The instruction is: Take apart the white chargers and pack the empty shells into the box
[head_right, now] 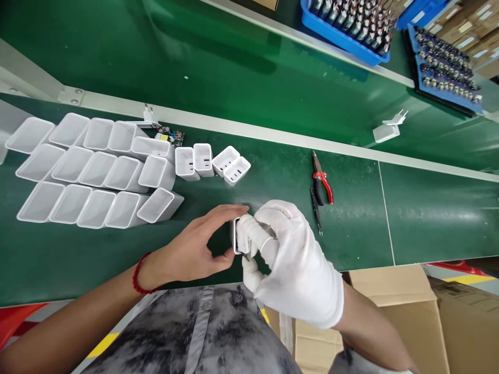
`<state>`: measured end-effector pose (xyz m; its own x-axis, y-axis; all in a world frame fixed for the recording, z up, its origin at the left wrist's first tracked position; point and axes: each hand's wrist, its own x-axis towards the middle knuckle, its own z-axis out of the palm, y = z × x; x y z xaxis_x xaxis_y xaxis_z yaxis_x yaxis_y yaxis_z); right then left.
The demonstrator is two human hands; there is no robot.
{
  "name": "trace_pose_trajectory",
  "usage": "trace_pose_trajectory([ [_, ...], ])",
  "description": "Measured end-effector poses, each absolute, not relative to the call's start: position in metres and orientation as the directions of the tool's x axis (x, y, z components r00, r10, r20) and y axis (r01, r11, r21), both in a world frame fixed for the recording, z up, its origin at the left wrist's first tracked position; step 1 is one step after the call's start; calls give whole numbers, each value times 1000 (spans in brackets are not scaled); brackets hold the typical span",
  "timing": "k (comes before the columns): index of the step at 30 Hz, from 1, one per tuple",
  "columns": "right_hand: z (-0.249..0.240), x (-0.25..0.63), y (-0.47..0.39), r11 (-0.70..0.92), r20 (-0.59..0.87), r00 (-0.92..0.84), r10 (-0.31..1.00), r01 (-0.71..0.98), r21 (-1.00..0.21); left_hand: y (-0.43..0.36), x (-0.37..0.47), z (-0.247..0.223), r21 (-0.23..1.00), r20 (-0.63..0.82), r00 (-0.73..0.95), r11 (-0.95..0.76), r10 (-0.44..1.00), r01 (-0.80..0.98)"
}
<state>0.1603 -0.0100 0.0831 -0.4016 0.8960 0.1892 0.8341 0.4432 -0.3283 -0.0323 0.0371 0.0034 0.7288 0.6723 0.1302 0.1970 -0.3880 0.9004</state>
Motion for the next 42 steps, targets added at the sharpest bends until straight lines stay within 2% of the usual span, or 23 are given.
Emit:
trace_pose_trajectory([
  [6, 83, 160, -10, 511, 241, -466, 852, 839, -184, 39, -32, 5, 881, 152, 741, -430, 654, 198],
  [11, 85, 163, -7, 504, 249, -446, 860, 820, -272, 39, -32, 5, 882, 150, 753, -431, 640, 190],
  [18, 84, 167, -9, 525, 289, -454, 843, 812, -256, 40, -31, 4, 892, 127, 754, -406, 644, 196],
  [42, 80, 164, -10, 496, 223, -449, 865, 832, -249, 38, -29, 0, 896, 95, 766, -390, 635, 212],
])
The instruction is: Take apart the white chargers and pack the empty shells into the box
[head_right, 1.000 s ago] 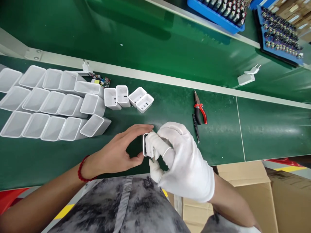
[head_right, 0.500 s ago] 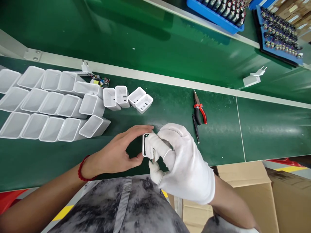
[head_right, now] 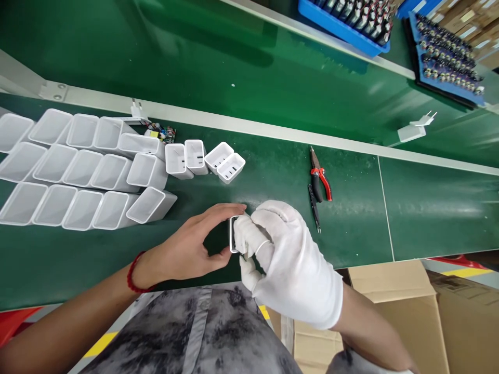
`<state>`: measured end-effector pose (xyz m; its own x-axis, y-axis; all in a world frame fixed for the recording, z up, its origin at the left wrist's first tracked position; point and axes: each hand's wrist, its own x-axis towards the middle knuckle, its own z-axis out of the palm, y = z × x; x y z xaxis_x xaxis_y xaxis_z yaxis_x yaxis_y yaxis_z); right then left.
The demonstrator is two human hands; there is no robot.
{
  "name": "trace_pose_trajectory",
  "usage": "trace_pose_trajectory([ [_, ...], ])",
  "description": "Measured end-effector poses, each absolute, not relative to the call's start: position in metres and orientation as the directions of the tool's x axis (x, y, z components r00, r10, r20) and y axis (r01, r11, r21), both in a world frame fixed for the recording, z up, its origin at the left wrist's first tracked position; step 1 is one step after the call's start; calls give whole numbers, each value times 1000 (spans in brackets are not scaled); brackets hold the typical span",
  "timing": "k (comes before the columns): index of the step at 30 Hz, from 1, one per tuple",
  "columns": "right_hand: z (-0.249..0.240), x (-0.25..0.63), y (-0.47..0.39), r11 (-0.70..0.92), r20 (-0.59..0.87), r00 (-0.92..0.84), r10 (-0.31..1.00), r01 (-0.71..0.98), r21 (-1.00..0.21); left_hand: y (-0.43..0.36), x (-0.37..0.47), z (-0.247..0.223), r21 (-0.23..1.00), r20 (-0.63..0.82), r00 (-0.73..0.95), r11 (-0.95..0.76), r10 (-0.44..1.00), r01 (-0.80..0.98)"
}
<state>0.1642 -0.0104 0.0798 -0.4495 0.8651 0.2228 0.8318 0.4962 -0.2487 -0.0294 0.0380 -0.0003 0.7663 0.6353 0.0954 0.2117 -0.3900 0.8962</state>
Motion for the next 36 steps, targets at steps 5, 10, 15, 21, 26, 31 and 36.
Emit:
trace_pose_trajectory([
  [5, 81, 164, -12, 483, 209, -440, 873, 838, -253, 37, -29, 1, 896, 98, 762, -389, 640, 212],
  [10, 81, 165, -12, 504, 221, -456, 862, 819, -275, 38, -28, 4, 905, 72, 770, -366, 633, 216],
  [15, 80, 165, -13, 501, 226, -452, 863, 823, -269, 37, -28, 5, 906, 65, 766, -360, 639, 224],
  [21, 79, 166, -15, 506, 249, -449, 858, 822, -262, 37, -27, 5, 915, 38, 766, -330, 642, 231],
  [26, 79, 164, -14, 495, 231, -443, 866, 825, -272, 37, -27, 5, 915, 38, 772, -333, 635, 229],
  [31, 76, 165, -12, 521, 278, -455, 846, 816, -248, 37, -28, 5, 918, 42, 770, -329, 636, 222],
  [36, 77, 166, -12, 495, 237, -438, 867, 812, -309, 36, -27, 4, 922, 25, 764, -310, 645, 232],
])
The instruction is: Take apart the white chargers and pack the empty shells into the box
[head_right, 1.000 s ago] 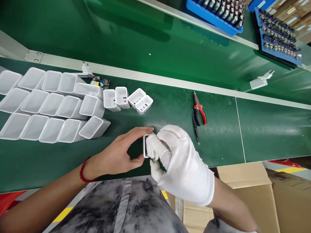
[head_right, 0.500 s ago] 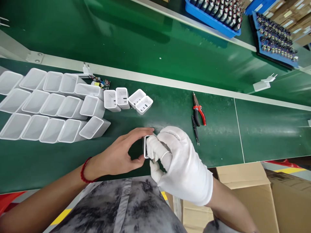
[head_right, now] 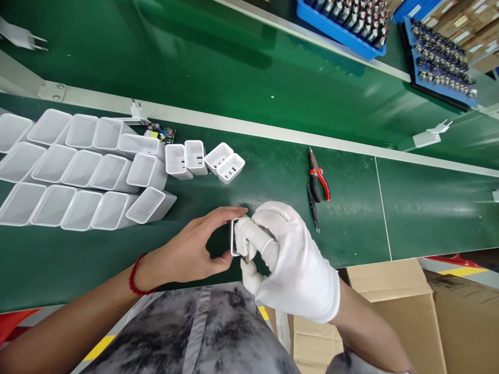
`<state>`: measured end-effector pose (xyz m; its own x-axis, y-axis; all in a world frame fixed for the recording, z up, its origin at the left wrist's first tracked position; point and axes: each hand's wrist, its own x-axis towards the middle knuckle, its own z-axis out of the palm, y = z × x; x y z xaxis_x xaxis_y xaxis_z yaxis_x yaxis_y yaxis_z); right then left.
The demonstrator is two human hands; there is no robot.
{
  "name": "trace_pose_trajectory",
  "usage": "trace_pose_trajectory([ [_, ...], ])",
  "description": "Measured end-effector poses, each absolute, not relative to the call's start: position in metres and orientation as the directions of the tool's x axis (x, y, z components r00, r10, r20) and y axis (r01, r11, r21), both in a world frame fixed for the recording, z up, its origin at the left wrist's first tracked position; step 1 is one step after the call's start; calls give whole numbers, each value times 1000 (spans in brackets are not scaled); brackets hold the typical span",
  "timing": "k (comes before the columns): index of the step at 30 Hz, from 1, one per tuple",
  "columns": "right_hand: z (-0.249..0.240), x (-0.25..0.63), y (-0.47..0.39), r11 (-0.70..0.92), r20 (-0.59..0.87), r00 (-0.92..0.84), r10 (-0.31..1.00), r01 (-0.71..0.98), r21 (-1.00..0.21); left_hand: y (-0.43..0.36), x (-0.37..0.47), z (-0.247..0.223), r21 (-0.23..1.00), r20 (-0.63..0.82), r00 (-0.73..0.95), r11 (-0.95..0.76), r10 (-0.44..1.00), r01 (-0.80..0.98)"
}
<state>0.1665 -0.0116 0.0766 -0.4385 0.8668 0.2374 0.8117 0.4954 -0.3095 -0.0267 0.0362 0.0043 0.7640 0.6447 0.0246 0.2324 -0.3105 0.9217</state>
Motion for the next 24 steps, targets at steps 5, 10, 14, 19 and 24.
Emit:
trace_pose_trajectory([
  [5, 75, 167, -12, 490, 244, -429, 870, 807, -328, 36, -27, 3, 915, 35, 764, -329, 644, 235],
  [10, 73, 166, -11, 482, 221, -429, 876, 804, -349, 36, -27, 2, 907, 58, 759, -353, 648, 231],
  [14, 73, 168, -10, 490, 216, -440, 872, 780, -389, 36, -28, 1, 904, 56, 774, -361, 631, 229],
  [19, 74, 168, -8, 480, 188, -443, 877, 787, -387, 37, -28, 1, 912, 23, 779, -333, 627, 241],
  [24, 76, 166, -10, 466, 209, -417, 885, 803, -371, 37, -28, 1, 923, 9, 774, -303, 633, 237],
])
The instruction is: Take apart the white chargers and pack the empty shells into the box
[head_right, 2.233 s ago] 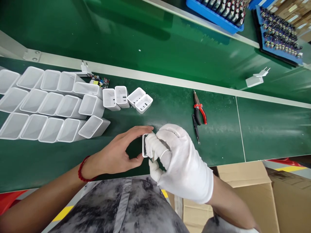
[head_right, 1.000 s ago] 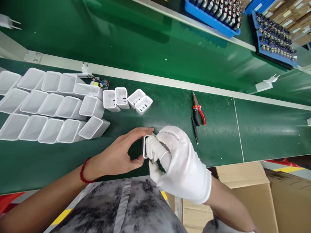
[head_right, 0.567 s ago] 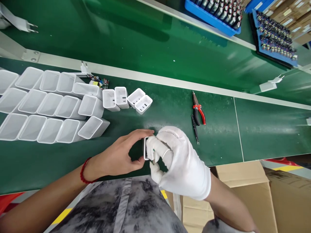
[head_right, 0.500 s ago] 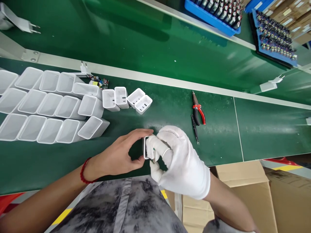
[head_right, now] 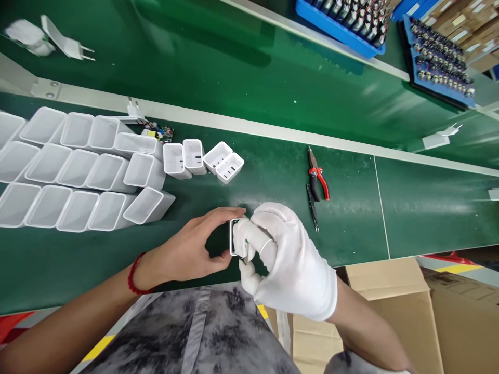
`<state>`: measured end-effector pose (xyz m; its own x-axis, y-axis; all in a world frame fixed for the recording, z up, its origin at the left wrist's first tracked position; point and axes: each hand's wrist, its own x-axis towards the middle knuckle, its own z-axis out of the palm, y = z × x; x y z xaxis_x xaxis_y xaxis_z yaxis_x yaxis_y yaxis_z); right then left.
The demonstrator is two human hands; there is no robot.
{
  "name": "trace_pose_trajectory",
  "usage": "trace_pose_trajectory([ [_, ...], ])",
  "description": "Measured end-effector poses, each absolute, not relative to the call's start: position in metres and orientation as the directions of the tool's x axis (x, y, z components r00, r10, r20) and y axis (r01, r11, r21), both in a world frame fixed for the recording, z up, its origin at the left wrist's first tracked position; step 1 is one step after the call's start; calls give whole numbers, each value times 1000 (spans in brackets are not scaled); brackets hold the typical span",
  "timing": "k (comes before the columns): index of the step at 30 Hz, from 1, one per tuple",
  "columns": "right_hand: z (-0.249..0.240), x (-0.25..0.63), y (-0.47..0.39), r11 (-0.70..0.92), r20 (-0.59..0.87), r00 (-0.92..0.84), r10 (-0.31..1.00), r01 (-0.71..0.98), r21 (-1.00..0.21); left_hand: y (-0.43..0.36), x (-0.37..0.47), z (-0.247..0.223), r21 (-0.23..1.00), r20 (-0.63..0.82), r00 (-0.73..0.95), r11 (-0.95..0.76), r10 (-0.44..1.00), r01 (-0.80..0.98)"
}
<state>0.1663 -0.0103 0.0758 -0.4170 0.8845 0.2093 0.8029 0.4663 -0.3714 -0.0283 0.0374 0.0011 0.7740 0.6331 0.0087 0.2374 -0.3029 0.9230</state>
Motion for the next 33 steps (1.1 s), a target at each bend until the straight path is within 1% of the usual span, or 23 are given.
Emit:
trace_pose_trajectory([
  [2, 77, 167, -10, 467, 218, -414, 884, 804, -367, 37, -29, 0, 924, 1, 776, -297, 631, 241],
  [13, 77, 166, -6, 476, 149, -456, 878, 794, -378, 37, -27, -1, 911, 66, 773, -355, 631, 212],
  [17, 79, 166, -6, 456, 112, -449, 887, 806, -377, 38, -26, 1, 910, 54, 781, -352, 623, 218],
  [22, 77, 166, -9, 464, 133, -447, 884, 815, -348, 39, -27, 1, 912, 35, 783, -341, 621, 229],
  [24, 76, 164, -9, 452, 111, -442, 890, 825, -341, 38, -27, 1, 910, 32, 784, -343, 620, 234],
  [27, 74, 161, -8, 449, 61, -452, 890, 844, -293, 37, -25, 0, 904, 30, 791, -353, 612, 239],
  [29, 73, 161, -7, 487, 53, -488, 871, 848, -207, 36, -22, -3, 902, 25, 774, -348, 633, 255],
  [30, 72, 163, -8, 505, 72, -500, 863, 848, -162, 35, -21, -6, 902, 16, 754, -335, 657, 272],
  [31, 71, 164, -10, 512, 124, -498, 858, 850, -126, 33, -19, -9, 903, 5, 728, -316, 685, 291],
  [33, 63, 168, -19, 514, 311, -464, 829, 852, -99, 31, -16, -16, 904, -10, 676, -283, 736, 321],
])
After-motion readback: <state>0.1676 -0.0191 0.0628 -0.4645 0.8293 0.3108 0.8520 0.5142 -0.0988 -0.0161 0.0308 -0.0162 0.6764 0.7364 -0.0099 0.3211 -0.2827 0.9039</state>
